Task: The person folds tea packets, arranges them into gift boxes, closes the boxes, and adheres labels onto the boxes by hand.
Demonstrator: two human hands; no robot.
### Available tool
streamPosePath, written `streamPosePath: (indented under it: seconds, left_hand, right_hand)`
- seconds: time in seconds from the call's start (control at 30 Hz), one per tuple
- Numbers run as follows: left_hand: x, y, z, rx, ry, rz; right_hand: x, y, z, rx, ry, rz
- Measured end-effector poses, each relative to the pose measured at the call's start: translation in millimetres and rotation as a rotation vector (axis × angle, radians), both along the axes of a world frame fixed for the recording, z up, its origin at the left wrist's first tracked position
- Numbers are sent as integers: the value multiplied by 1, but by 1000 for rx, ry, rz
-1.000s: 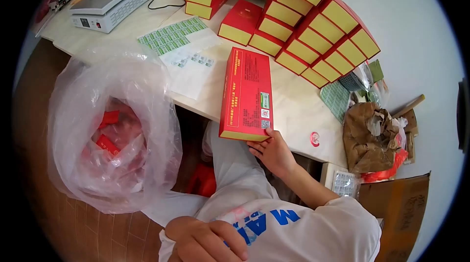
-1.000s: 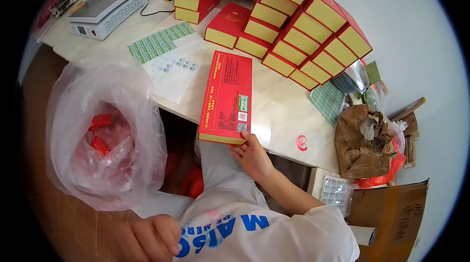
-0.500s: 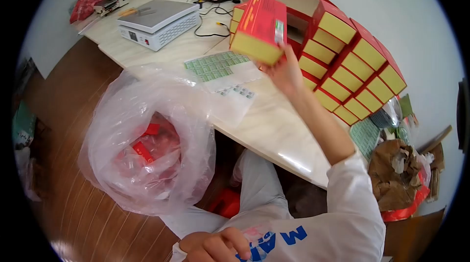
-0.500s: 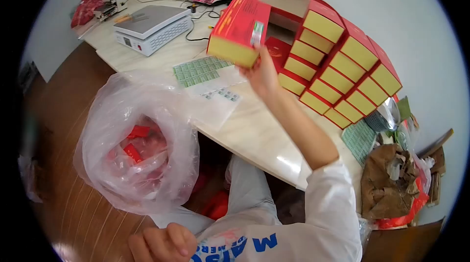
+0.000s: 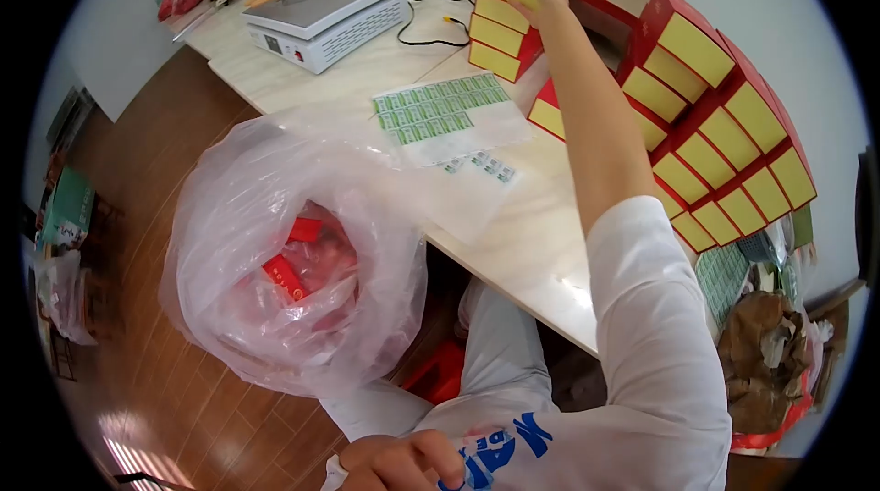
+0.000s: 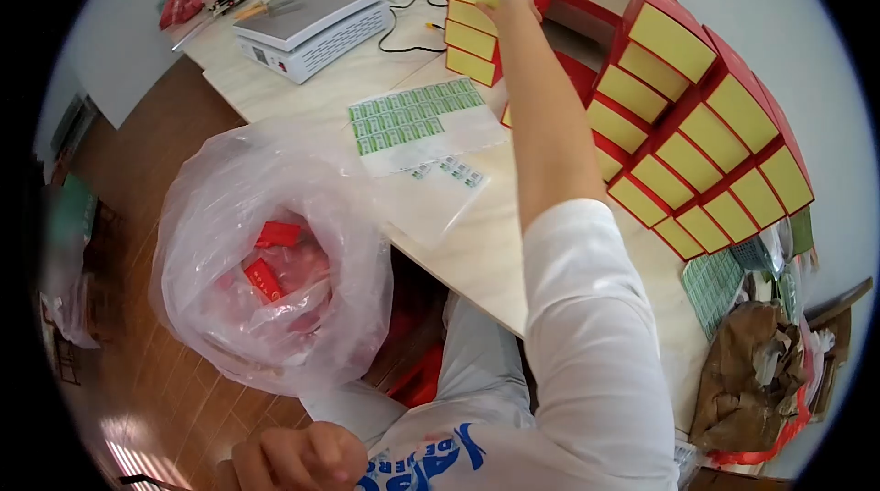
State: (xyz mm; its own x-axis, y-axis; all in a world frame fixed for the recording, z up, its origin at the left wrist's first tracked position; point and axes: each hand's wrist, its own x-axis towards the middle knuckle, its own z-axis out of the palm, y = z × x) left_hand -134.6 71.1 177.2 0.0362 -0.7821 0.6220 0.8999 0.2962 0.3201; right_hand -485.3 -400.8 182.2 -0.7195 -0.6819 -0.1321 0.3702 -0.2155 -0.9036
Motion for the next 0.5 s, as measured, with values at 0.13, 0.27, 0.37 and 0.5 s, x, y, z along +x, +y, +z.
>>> streamPosePath:
  seconds: [0.13,0.27,0.37,0.5]
  left_hand:
    - [-3,-11,-6,-100,-30,-166]
    - [-11,-10,-12,-153,-71,-401]
    - [-20,-5,-37,-222,17,-418]
    - [-33,9,-28,-145,88,-393]
  right_hand:
    - [-2,11,2,139,35,254]
    - [13,31,-27,69,86,-3]
    - [3,61,-116,80,1095,-264]
    - [-10,194,-105,531,1336,122]
